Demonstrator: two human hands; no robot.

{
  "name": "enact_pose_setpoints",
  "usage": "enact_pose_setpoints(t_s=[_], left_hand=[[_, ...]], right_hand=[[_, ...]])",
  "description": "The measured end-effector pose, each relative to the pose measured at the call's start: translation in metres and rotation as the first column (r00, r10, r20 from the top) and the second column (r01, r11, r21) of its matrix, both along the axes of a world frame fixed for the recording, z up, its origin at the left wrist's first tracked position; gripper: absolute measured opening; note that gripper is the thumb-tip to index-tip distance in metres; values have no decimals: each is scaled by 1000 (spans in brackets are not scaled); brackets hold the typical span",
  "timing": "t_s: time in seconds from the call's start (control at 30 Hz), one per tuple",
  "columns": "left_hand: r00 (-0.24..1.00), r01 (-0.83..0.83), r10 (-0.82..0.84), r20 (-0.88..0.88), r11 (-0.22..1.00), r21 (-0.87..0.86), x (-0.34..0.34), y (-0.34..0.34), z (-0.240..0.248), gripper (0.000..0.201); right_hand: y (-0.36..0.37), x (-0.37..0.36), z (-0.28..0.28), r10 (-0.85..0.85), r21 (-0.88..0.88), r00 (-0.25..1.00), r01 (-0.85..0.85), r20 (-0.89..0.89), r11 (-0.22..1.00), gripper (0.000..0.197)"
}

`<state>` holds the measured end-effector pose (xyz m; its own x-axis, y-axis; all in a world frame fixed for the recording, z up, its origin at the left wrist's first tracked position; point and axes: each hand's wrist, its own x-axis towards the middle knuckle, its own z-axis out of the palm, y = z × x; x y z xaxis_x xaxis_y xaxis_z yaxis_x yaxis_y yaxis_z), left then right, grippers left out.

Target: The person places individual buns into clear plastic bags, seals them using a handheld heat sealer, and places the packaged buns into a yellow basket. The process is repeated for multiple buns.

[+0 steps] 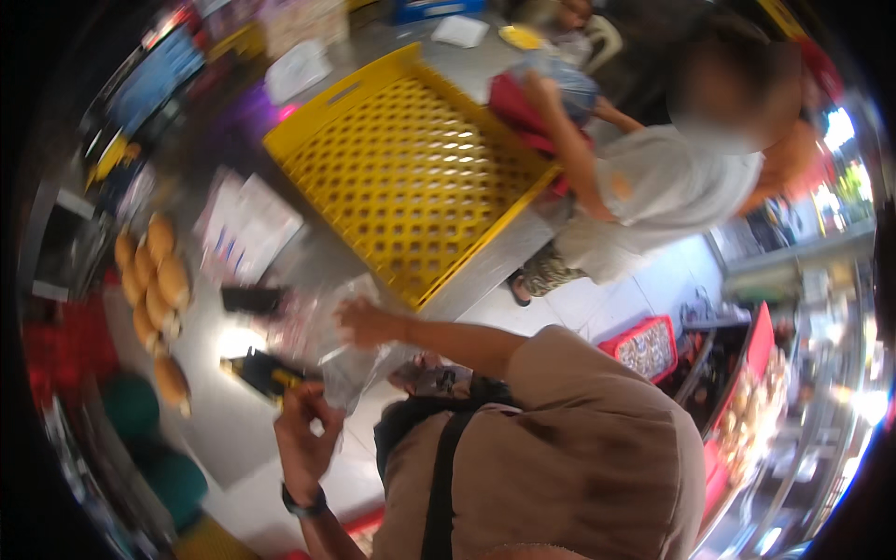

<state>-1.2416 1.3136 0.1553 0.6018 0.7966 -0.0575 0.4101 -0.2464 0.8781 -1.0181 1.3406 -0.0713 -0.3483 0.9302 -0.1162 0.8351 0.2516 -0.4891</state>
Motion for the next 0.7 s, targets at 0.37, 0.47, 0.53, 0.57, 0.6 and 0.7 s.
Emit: enact_pose_setpoints(t_s=[0.37,0.47,0.53,0.57,0.6,0.7], left_hand=[[971,-11,49,235,987,-162,-108,48,35,24],[900,-94,225,373,937,-337,-167,66,9,13],[841,-121,317,438,900,-418,-200,79,-13,9],[858,-135,296,419,918,-374,-217,86,-23,10],[875,-146,277,397,933,-329,-233,95,-33,10],[879,-140,302,370,903,-406,-285,124,-55,15]], right_hand=[[25,-74,201,-207,-433,511,-373,-834,821,33],[38,-124,195,-229,-396,418,-374,-879,838,30],[43,-176,200,-287,-413,370,-328,-883,849,33],[50,-195,195,-249,-421,463,-314,-851,851,32],[60,-215,189,-210,-428,551,-303,-808,852,31],[85,-275,179,-252,-530,776,-123,-578,839,20]])
